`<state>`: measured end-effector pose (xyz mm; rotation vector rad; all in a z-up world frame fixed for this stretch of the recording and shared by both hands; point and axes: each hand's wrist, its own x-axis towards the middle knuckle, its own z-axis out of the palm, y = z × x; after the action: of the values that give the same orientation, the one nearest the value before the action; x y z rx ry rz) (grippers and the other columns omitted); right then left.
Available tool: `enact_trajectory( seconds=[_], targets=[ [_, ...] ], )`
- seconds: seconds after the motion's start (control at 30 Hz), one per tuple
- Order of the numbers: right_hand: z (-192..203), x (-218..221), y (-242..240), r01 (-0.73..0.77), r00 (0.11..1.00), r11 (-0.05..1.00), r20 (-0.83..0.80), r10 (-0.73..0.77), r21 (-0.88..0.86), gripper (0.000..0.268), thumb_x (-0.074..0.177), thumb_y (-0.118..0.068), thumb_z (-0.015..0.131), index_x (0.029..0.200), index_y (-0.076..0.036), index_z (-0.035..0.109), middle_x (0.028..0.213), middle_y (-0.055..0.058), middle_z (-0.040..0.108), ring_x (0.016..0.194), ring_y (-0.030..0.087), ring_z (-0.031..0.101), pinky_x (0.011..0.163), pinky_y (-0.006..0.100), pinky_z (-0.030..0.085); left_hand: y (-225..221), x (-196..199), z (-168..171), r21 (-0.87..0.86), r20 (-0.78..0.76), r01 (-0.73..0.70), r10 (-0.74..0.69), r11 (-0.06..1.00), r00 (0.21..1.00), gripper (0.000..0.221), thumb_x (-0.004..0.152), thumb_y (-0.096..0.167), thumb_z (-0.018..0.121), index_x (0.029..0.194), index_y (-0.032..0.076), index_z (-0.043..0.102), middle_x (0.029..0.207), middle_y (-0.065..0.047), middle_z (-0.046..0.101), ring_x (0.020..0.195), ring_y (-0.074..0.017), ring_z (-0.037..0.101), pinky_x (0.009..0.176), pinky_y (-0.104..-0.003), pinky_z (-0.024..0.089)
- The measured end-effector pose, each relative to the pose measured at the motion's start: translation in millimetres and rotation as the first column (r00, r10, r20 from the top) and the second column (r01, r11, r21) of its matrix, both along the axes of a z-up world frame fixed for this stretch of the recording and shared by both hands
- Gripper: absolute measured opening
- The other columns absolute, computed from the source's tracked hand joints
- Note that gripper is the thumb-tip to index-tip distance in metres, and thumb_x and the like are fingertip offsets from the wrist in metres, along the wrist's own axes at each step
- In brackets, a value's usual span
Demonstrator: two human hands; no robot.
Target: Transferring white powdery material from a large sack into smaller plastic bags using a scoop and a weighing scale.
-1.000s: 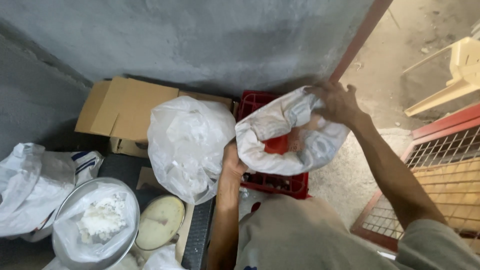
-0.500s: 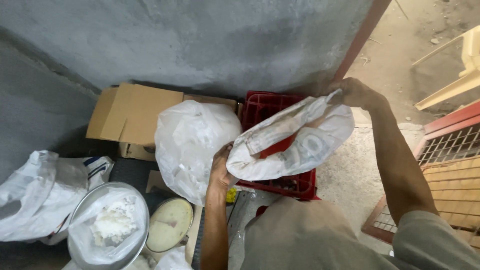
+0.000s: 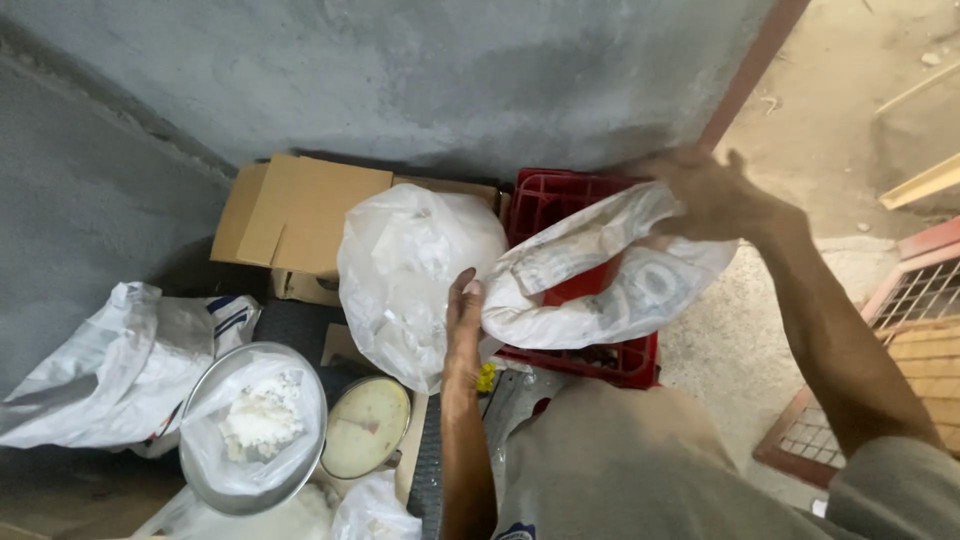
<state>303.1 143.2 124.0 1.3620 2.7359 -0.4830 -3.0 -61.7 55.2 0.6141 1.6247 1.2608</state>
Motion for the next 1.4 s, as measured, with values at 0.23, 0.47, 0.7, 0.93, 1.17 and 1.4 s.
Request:
enact_trajectory(
  seconds=[0.23, 0.47, 0.7, 0.93, 1.17, 1.4],
  targets=[
    [-42.4, -71.1, -16.9, -0.205, 0.943, 0.968, 0.294, 0.156, 0.143, 0.096, 0.062, -0.053, 0.088, 0.148, -0.03, 0.051, 0.161, 0.003, 0.04, 0.147, 0.03, 0.029, 0.106, 0.08, -0.001, 10.8, 42.2, 0.8, 0.121, -0.14, 0.073, -0.056, 0.99, 0.989, 0.111, 0.069, 0.021, 0.085, 0.158, 0.012, 0.019, 0.16, -0.023, 0.026, 0.146, -0.0385, 0.034, 0.109, -0.053, 0.044],
    [-67.6, -74.2, 17.7, 0.023, 0.982, 0.82, -0.167, 0.089, 0.573, 0.019, 0.092, -0.031, 0.08, 0.109, -0.023, 0.079, 0.098, -0.002, 0.077, 0.112, 0.021, 0.066, 0.117, 0.08, 0.015, 0.3, 54.1, 1.2, 0.148, -0.468, 0.273, -0.176, 0.951, 0.866, 0.091, 0.081, -0.006, 0.073, 0.158, -0.002, 0.023, 0.15, -0.032, 0.045, 0.135, -0.0401, 0.048, 0.107, -0.047, 0.047],
    [-76.6, -87.7, 27.8, 0.08, 0.975, 0.873, -0.222, 0.033, 0.481, 0.016, 0.091, -0.032, 0.079, 0.105, -0.023, 0.078, 0.102, -0.001, 0.076, 0.115, 0.019, 0.063, 0.118, 0.079, 0.016, 1.8, 56.5, 29.2, -0.207, -0.57, 0.4, -0.443, 0.893, 0.692, 0.08, 0.09, 0.01, 0.068, 0.158, -0.002, 0.028, 0.112, -0.03, 0.074, 0.094, -0.0362, 0.077, 0.087, -0.044, 0.064],
    [-25.5, -0.9, -27.0, 0.221, 0.857, 0.903, -0.516, 0.0, 0.367, 0.057, 0.085, -0.028, 0.078, 0.139, -0.013, 0.063, 0.136, 0.015, 0.064, 0.129, 0.038, 0.051, 0.107, 0.072, 0.025, 11.6, 43.6, 51.9, -0.157, -0.627, 0.465, -0.452, 0.871, 0.635, 0.098, 0.083, 0.014, 0.077, 0.158, -0.001, 0.016, 0.155, -0.033, 0.033, 0.126, -0.0468, 0.052, 0.11, -0.047, 0.045],
    [-77.7, 31.0, -104.3, 0.541, 0.062, 0.462, -0.515, -0.855, -0.702, 0.084, 0.095, -0.04, 0.068, 0.159, -0.007, 0.024, 0.158, 0.024, 0.036, 0.132, 0.04, 0.053, 0.098, 0.056, 0.055, 65.1, 46.2, 81.7, -0.066, -0.765, 0.548, -0.395, 0.834, 0.508, 0.093, 0.081, 0.028, 0.083, 0.154, 0.0, 0.031, 0.157, -0.027, 0.034, 0.142, -0.0446, 0.041, 0.115, -0.05, 0.038],
    [-150.2, -3.4, -119.9, 0.398, -0.043, 0.535, -0.597, -0.801, -0.745, 0.088, 0.086, -0.02, 0.081, 0.147, 0.006, 0.024, 0.134, 0.025, 0.054, 0.121, 0.034, 0.061, 0.094, 0.042, 0.059, 145.9, 121.9, 65.7, -0.278, -0.886, 0.634, -0.447, 0.721, 0.12, 0.075, 0.076, 0.032, 0.083, 0.136, 0.001, 0.05, 0.135, -0.022, 0.05, 0.124, -0.0423, 0.051, 0.093, -0.064, 0.044]
  ],
)
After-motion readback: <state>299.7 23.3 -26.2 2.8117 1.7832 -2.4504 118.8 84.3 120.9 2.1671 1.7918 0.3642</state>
